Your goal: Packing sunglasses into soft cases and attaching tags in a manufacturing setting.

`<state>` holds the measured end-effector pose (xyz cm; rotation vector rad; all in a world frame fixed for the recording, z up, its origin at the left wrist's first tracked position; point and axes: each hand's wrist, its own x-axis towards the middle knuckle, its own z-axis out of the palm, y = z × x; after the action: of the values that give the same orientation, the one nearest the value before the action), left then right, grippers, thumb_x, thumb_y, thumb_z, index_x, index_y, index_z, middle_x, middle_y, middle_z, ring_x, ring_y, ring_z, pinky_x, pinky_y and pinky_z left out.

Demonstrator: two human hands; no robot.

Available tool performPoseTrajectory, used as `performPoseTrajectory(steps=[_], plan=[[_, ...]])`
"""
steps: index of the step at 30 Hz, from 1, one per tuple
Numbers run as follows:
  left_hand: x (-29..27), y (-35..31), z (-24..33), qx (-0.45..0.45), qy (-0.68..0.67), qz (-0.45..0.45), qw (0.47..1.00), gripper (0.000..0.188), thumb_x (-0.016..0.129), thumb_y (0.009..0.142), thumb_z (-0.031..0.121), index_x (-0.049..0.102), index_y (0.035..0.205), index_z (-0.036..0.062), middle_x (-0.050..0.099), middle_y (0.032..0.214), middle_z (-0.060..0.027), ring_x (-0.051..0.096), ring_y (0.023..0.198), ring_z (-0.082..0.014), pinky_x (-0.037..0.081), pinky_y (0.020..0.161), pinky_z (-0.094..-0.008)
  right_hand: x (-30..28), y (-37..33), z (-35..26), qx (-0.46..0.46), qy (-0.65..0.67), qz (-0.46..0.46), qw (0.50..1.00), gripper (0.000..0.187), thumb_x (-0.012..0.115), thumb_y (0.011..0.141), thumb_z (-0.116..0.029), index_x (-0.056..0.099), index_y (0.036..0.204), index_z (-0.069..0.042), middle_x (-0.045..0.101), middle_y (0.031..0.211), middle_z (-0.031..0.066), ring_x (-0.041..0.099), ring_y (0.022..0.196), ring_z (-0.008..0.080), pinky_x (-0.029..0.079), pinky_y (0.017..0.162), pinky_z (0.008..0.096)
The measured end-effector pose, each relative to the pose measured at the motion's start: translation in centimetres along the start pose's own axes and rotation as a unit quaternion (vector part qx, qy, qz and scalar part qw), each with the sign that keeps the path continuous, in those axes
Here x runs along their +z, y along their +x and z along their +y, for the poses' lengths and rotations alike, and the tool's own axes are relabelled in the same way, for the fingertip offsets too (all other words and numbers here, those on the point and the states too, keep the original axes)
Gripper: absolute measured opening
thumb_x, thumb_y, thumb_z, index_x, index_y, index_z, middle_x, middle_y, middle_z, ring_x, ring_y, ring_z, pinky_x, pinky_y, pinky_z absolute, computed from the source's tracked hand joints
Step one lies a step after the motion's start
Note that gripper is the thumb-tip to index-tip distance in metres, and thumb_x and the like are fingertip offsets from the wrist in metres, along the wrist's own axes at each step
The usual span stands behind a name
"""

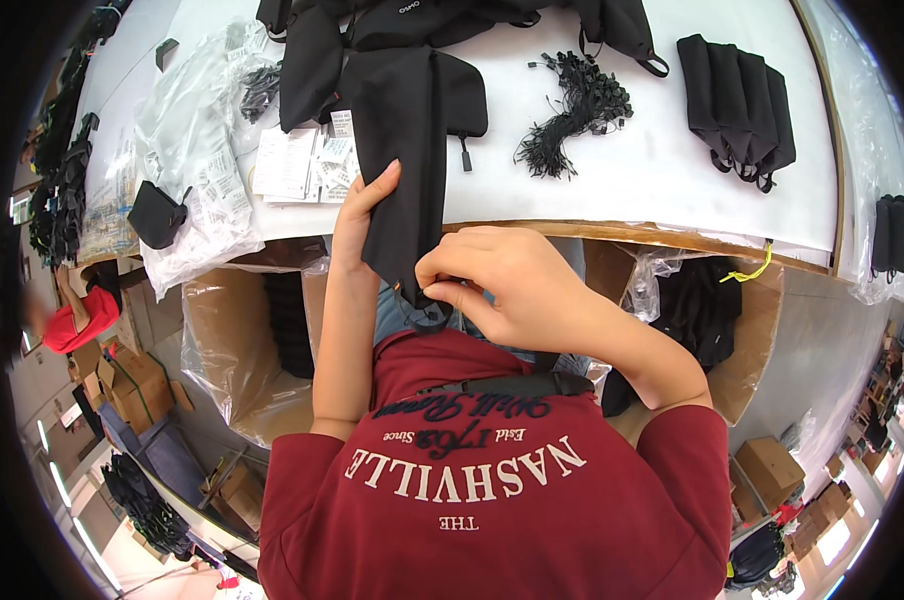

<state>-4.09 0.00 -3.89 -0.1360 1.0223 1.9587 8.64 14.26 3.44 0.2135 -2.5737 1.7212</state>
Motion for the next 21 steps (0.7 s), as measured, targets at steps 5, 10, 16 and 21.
performPoseTrajectory(steps=[5,10,16,21], plan=[[0.01,0.07,-0.32,0.003,0.003,0.001,1.0,0.028,0.066,0.086,0.014,0.058,0.109,-0.001,0.067,0.094,-0.0079,0.066,0.078,-0.0141,0.055,0.068,-0.025,-0.02,0.08,0.1,-0.016,-0.022,0.005,1.0,0.01,0.067,0.076,-0.001,0.061,0.084,-0.003,0.059,0.072,0.0065,0.055,0.062,0.0224,0.043,0.057,0.0309],[0.2,-0.1,-0.22,-0.006,0.044,-0.001,0.999,0.027,0.065,0.086,0.014,0.059,0.108,-0.0006,0.067,0.094,-0.0077,0.066,0.077,-0.0136,0.055,0.067,-0.0248,-0.17,0.53,0.0,0.007,-0.032,0.077,0.996,0.009,0.067,0.076,-0.001,0.062,0.083,-0.004,0.059,0.072,0.0055,0.055,0.063,0.0204,0.043,0.057,0.0289],[-0.04,0.09,-0.06,0.004,0.004,0.019,1.0,0.025,0.066,0.086,0.014,0.06,0.106,-0.0005,0.067,0.092,-0.0074,0.066,0.076,-0.0127,0.054,0.065,-0.0239,-0.08,0.34,-0.11,-0.007,-0.045,0.002,0.999,0.009,0.068,0.076,-0.002,0.061,0.082,-0.005,0.058,0.07,0.0053,0.055,0.062,0.0207,0.043,0.057,0.0299],[0.03,0.25,-0.19,0.014,0.008,0.038,0.999,0.026,0.065,0.086,0.015,0.061,0.106,-0.0009,0.067,0.091,-0.0081,0.066,0.075,-0.0147,0.055,0.065,-0.025,-0.18,0.15,0.3,0.001,-0.054,-0.004,0.999,0.013,0.069,0.074,-0.003,0.062,0.084,-0.006,0.058,0.075,0.0054,0.055,0.071,0.022,0.044,0.064,0.0326]])
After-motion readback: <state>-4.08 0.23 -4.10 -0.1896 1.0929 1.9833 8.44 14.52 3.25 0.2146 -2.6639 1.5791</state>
